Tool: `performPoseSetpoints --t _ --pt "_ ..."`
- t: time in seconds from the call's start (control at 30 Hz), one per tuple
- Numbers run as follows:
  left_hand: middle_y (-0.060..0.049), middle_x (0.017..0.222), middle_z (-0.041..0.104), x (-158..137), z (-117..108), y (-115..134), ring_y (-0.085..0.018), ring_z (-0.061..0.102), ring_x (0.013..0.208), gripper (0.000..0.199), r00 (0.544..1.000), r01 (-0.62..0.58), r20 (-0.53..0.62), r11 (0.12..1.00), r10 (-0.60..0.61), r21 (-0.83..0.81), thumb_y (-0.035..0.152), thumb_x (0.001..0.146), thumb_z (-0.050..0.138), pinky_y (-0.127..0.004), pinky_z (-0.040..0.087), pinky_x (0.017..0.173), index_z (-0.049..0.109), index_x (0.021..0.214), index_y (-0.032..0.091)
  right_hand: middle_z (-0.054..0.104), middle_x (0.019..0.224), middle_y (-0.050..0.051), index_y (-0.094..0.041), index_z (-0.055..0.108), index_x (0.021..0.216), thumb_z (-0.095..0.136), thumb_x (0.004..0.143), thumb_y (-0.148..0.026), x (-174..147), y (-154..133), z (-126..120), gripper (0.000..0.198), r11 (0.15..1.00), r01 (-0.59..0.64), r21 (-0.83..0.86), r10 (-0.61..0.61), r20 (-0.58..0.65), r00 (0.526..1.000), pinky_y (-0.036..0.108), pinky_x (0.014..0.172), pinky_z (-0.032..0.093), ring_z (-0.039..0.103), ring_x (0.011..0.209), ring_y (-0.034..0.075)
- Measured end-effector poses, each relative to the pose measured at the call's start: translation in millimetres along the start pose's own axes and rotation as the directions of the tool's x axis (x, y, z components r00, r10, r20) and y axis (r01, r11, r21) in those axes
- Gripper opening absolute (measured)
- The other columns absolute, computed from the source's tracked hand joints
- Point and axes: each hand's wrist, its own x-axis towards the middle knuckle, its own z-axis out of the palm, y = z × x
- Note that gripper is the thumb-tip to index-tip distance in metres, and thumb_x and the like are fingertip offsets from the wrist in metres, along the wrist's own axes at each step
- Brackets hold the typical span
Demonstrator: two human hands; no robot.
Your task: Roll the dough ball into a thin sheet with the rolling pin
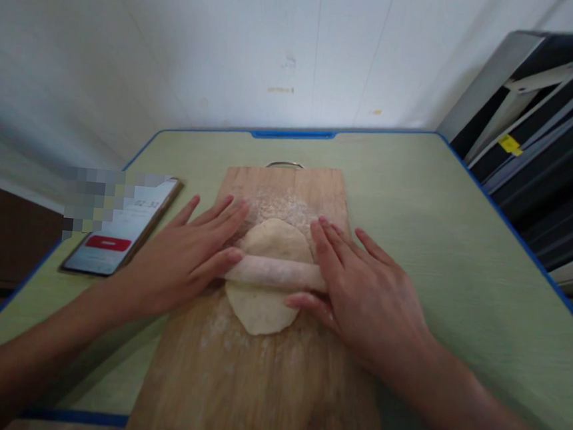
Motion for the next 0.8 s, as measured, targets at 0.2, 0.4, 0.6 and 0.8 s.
performPoseSetpoints --t 0.2,0.4,0.6,0.8 --pt "-0.016 0.152 0.037 -4.2 0.7 3.1 -0.029 0.026 0.144 0.087 0.999 -0.024 -0.039 1.000 0.024 0.002 0.065 0.092 -0.003 -0.054 0.012 0.118 0.035 0.145 0.007 0.058 0.129 0.027 0.003 0.050 0.126 0.021 0.098 -0.052 -1.3 -3.4 -3.5 0.068 0.999 0.022 -0.026 -0.021 0.022 1.000 0.048 0.089 0.054 0.060 0.115 0.032" --pt "-0.018 0.151 0.038 -2.4 0.8 4.3 -0.028 0.030 0.143 0.072 0.999 0.023 -0.043 1.000 -0.023 0.013 0.055 0.098 0.011 -0.051 0.019 0.118 0.035 0.145 0.005 0.064 0.119 0.027 0.003 0.055 0.121 0.019 0.098 -0.051 -0.6 -4.2 -4.8 0.068 1.000 -0.004 0.011 0.004 0.016 1.000 0.044 0.082 0.058 0.066 0.105 0.031" --pt "-0.019 0.150 0.039 -5.9 2.2 2.2 -0.031 0.030 0.142 0.085 0.999 -0.021 -0.042 1.000 0.021 0.007 0.063 0.094 0.001 -0.053 0.025 0.115 0.037 0.144 0.004 0.062 0.124 0.025 0.002 0.055 0.120 0.022 0.099 -0.049 -0.8 -5.4 -5.5 0.065 1.000 0.015 -0.013 -0.015 0.001 1.000 0.046 0.083 0.057 0.065 0.108 0.032" --pt "-0.019 0.150 0.038 -7.7 2.5 2.1 -0.029 0.030 0.142 0.083 0.998 -0.019 -0.064 1.000 0.019 0.001 0.062 0.094 0.000 -0.052 0.026 0.115 0.036 0.144 0.004 0.061 0.125 0.025 0.002 0.055 0.121 0.020 0.099 -0.050 -3.0 -6.7 -6.0 0.067 1.000 0.006 -0.020 -0.006 0.002 1.000 0.046 0.083 0.057 0.064 0.109 0.032"
